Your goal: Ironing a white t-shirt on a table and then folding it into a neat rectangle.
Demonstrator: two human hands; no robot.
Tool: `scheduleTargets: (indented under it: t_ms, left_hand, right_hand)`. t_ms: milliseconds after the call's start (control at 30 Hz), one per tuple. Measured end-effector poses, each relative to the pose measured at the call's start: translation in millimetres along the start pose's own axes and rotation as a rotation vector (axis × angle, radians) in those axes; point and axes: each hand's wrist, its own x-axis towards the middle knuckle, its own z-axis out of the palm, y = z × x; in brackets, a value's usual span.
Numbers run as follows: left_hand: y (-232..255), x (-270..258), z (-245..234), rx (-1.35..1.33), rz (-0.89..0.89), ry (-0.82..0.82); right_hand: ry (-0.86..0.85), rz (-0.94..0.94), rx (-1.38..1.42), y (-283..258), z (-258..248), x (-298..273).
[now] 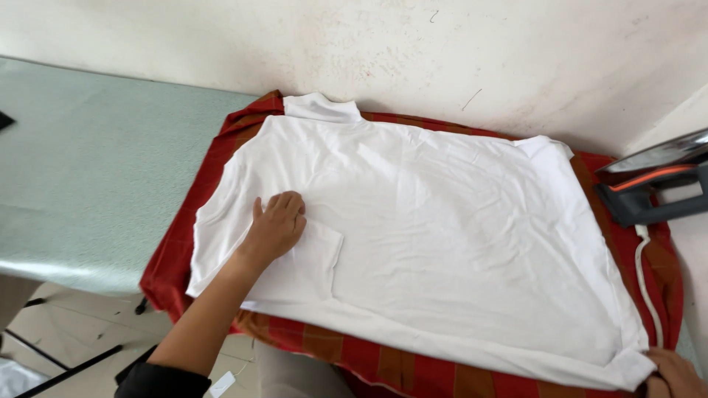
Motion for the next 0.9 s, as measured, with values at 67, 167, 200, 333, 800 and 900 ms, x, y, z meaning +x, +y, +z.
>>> scheduleTargets:
  t_ms: [67,167,200,333,800,900]
  left_hand:
    - [-1,-21,-11,0.092,0.106,0.125]
    - [-6,-40,-28,0.08,0.016,-0.111]
    - [-9,-48,-26,0.126,0.084,-0.01]
    - [7,-104,-62,0.137,0.317,0.399]
    - [13,-353,-25,-0.254,0.228,0.312]
    - [0,-359,3,-0.357,0.11,0.109]
  right_hand:
    - [0.365,-0.014,0.18,-95,-59,-7]
    - [0.282,0.049,0.264,-104,-72,-5]
    - [0.252,0.001,0.332,-100,-75,-4]
    - [0.182,-0.111,0.446,-97,-83,1]
    - [0.131,0.274,0.466,-217,-156,-46]
    - [0.156,0.256,0.622,-195,-148,-50]
